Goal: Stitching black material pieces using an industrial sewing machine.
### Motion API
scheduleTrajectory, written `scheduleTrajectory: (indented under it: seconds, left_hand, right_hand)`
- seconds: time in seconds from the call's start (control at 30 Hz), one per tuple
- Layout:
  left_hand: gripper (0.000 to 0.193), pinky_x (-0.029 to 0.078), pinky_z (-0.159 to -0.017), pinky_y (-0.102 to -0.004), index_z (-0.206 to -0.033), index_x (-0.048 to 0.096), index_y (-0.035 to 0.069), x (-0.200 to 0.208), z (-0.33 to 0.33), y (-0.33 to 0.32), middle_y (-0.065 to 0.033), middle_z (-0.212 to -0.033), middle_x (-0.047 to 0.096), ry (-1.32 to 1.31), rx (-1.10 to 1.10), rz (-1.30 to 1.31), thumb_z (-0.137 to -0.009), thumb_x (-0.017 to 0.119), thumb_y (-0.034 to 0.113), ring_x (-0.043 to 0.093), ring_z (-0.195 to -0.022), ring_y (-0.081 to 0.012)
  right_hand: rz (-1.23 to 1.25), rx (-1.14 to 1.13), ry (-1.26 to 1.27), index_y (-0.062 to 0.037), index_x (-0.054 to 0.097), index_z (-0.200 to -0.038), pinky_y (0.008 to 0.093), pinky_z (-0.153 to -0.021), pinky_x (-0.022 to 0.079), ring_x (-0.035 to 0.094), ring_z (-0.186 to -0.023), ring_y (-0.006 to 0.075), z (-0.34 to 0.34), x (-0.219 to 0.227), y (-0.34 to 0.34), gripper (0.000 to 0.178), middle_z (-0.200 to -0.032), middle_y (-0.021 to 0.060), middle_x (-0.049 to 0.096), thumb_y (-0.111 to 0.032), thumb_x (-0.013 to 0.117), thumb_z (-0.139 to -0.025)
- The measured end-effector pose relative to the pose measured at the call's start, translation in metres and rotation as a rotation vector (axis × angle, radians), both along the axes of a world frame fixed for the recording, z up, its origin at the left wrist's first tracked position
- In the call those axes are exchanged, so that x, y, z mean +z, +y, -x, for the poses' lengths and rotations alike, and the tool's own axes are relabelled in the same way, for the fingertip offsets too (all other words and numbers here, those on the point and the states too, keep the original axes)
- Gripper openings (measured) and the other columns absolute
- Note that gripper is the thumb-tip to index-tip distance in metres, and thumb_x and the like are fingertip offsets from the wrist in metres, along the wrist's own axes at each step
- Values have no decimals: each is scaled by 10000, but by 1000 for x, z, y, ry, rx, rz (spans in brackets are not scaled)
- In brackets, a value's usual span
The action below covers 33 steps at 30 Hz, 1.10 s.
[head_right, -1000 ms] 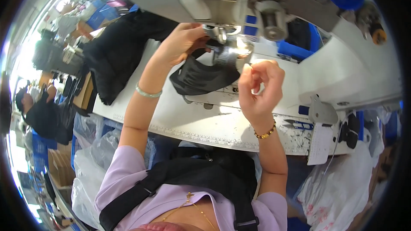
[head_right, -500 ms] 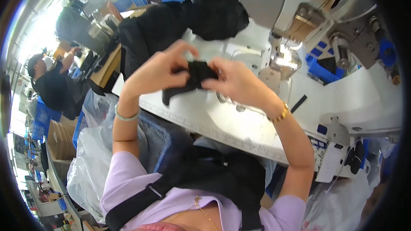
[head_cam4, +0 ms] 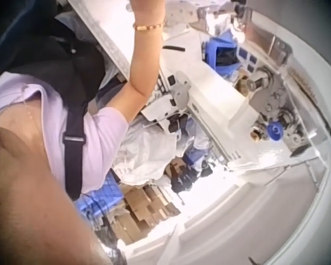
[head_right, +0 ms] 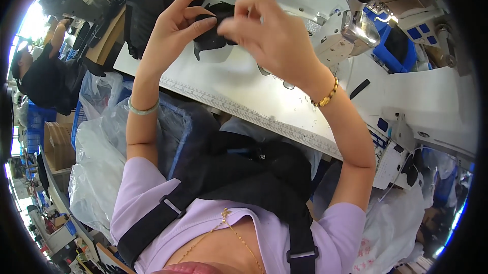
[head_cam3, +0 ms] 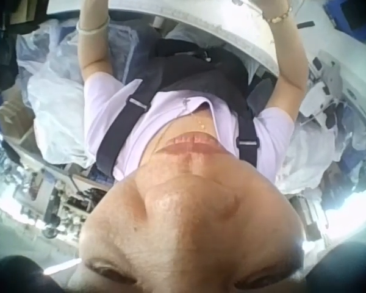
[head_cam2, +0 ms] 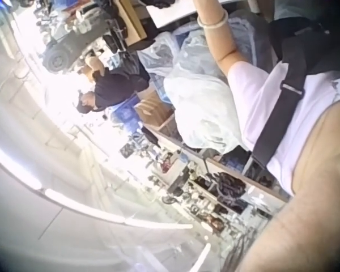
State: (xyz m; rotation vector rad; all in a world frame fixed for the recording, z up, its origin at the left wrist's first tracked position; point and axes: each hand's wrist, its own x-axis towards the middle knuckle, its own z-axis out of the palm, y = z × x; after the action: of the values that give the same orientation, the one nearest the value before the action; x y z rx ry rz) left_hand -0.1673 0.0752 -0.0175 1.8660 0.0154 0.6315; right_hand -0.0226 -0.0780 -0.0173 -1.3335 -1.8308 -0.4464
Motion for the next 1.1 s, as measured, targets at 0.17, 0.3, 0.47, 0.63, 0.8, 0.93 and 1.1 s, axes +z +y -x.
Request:
scheduleTrajectory:
  seconds: [0.17, 0.3, 0.47, 0.63, 0.8, 0.93, 1.1]
  left_hand:
    - [393, 422, -692, -147, -1212, 497, 21, -1, 6, -12, -26, -874, 634, -23, -36, 157, -834, 597, -7, 548, -802, -36]
    - [385, 407, -698, -142, -1191, 497, -5, 0, 5, -16, -32, -856, 634, -18, -52, 208, -821, 599, -26, 543, -786, -34]
    - [366, 402, -696, -149, -1179, 487, -8, 3, 8, -22, -28, -925, 623, 26, -52, 97, -829, 589, -23, 531, -795, -30]
    - [376, 422, -748, -188, -1157, 492, 1, -5, 17, -28, -39, -1070, 585, -3, -49, -22, -796, 574, -67, 552, -882, -64]
    - [380, 442, -789, -257, -1101, 533, -10, -13, 21, -38, -71, -957, 618, -214, 533, -708, -785, 690, 130, 586, -852, -133]
    - [464, 450, -785, -274, -1006, 577, -42, -57, 46, 5, -146, -1029, 620, 411, 512, 495, -856, 610, 397, 579, -909, -159]
    - [309, 451, -729, -201, -1094, 582, 10, -53, 49, 4, 45, -804, 586, -68, 197, 939, -820, 665, 124, 562, -739, -56]
  right_hand:
    - [-215, -26, -464, -164, 624, -944, 192, -500, 441, 490, -615, 73, 7, -20, -21, 331, -852, -43, 466, -77, 645, -625]
    - [-240, -32, -472, -171, 623, -958, 193, -505, 444, 491, -627, 77, 7, -20, -24, 331, -850, -43, 464, -79, 647, -641]
    - [-155, -10, -489, -188, 615, -985, 200, -532, 459, 510, -637, 92, 5, -21, -33, 346, -886, -41, 491, -60, 654, -666]
    - [120, -103, 281, -126, 603, -1009, 224, -535, 449, 519, -614, 122, 33, -8, -33, 307, -946, 5, 558, -85, 696, -719]
    - [445, -187, 944, -17, 615, -895, 211, -523, 397, 490, -551, 92, 37, 3, -35, 194, -674, 46, 585, -100, 714, -749]
    - [293, -172, 590, -13, 632, -841, 207, -486, 375, 484, -542, 73, 54, -13, -41, 144, -681, 31, 586, -77, 719, -745]
    - [205, 179, -188, -25, 619, -936, 327, -701, 451, 557, -868, 220, 90, -66, -20, 277, -1001, 62, 576, -63, 618, -662]
